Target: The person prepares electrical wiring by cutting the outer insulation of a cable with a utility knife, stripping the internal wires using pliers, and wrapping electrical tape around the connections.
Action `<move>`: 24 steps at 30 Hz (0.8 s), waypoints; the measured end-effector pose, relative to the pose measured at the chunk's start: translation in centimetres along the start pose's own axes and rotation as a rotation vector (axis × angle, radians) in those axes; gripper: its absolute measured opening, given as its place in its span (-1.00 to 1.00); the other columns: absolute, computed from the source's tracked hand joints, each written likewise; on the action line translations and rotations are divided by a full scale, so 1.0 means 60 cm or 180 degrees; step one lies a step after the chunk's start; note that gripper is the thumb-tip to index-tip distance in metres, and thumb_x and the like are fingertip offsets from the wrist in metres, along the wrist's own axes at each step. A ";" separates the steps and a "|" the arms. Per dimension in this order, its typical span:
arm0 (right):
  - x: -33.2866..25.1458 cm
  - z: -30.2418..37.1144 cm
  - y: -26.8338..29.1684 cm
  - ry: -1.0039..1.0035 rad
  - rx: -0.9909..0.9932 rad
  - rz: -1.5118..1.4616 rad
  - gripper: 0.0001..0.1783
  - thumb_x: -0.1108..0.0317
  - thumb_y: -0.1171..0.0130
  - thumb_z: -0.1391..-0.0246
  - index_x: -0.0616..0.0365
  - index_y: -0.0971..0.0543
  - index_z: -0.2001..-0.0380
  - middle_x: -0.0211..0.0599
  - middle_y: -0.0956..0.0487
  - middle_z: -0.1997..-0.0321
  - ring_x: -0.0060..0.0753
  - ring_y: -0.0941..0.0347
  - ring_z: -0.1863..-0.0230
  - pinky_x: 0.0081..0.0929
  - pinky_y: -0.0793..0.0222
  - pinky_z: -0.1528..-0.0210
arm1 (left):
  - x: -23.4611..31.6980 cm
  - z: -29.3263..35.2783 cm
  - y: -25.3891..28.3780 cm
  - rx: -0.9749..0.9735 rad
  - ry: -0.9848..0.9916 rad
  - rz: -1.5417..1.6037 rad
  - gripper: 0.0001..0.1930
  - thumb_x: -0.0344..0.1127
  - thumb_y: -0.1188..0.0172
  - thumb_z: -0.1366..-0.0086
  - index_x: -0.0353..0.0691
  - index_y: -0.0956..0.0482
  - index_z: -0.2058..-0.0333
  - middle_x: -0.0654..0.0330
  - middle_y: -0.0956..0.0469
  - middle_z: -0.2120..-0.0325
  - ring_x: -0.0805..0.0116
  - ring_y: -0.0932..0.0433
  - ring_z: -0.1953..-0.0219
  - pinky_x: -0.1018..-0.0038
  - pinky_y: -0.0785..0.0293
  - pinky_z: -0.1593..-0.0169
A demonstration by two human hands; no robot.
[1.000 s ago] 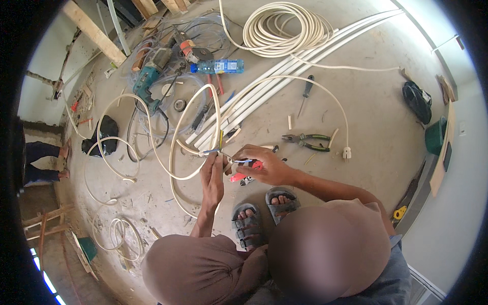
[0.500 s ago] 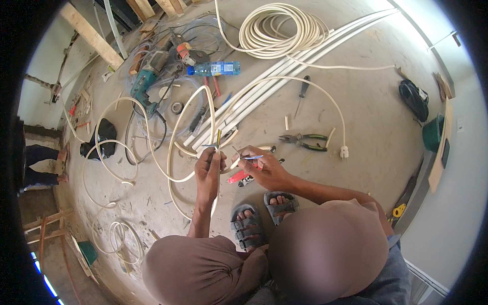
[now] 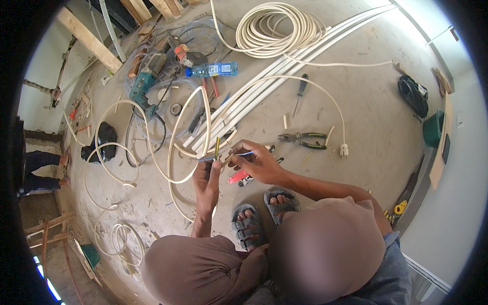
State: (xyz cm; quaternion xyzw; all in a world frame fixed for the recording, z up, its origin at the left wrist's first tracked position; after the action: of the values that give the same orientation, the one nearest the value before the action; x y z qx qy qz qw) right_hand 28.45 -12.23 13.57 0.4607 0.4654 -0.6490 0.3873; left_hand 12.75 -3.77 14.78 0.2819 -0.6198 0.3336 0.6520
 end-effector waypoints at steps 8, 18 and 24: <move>-0.008 0.000 0.000 -0.0052 0.0034 -0.0029 -0.81 0.35 -0.13 -0.36 0.31 -0.51 0.17 -0.27 -0.63 0.21 -0.48 -0.64 0.14 -0.50 -0.58 0.09 | 0.016 -0.003 -0.013 0.0225 -0.0267 -0.0435 -0.69 -0.26 -0.09 -0.51 -0.32 -0.47 -0.10 0.21 -0.52 0.21 0.53 -0.43 0.16 0.53 -0.40 0.07; 0.022 0.012 0.007 0.0076 -0.0040 0.0729 -0.82 0.38 -0.18 -0.32 0.34 -0.55 0.24 -0.29 -0.65 0.32 -0.61 -0.56 0.27 -0.52 -0.51 0.21 | -0.002 -0.034 -0.030 -0.0532 0.0068 -0.0789 -0.80 -0.31 -0.19 -0.44 -0.35 -0.56 0.12 0.19 -0.61 0.41 0.46 -0.55 0.42 0.49 -0.52 0.27; -0.086 0.006 0.055 0.0372 -0.0343 0.2065 -0.81 0.40 -0.24 -0.24 0.31 -0.58 0.17 -0.23 -0.64 0.32 -0.50 -0.57 0.31 -0.45 -0.52 0.22 | -0.004 -0.023 -0.026 -0.0528 0.0297 -0.1068 -0.80 -0.29 -0.16 -0.44 -0.34 -0.58 0.18 0.28 -0.56 0.56 0.57 -0.40 0.53 0.53 -0.36 0.39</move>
State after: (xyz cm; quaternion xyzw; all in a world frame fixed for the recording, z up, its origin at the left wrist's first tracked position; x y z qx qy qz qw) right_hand 32.86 -13.06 17.73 0.6001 0.3496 -0.4387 0.5703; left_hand 14.85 -3.68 14.51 0.3108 -0.5586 0.1806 0.7475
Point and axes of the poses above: each hand's wrist, its own z-axis away from the middle knuckle, its own y-axis out of the back of the hand, x = y × z, the point moved 3 cm from there along -z, towards the middle knuckle
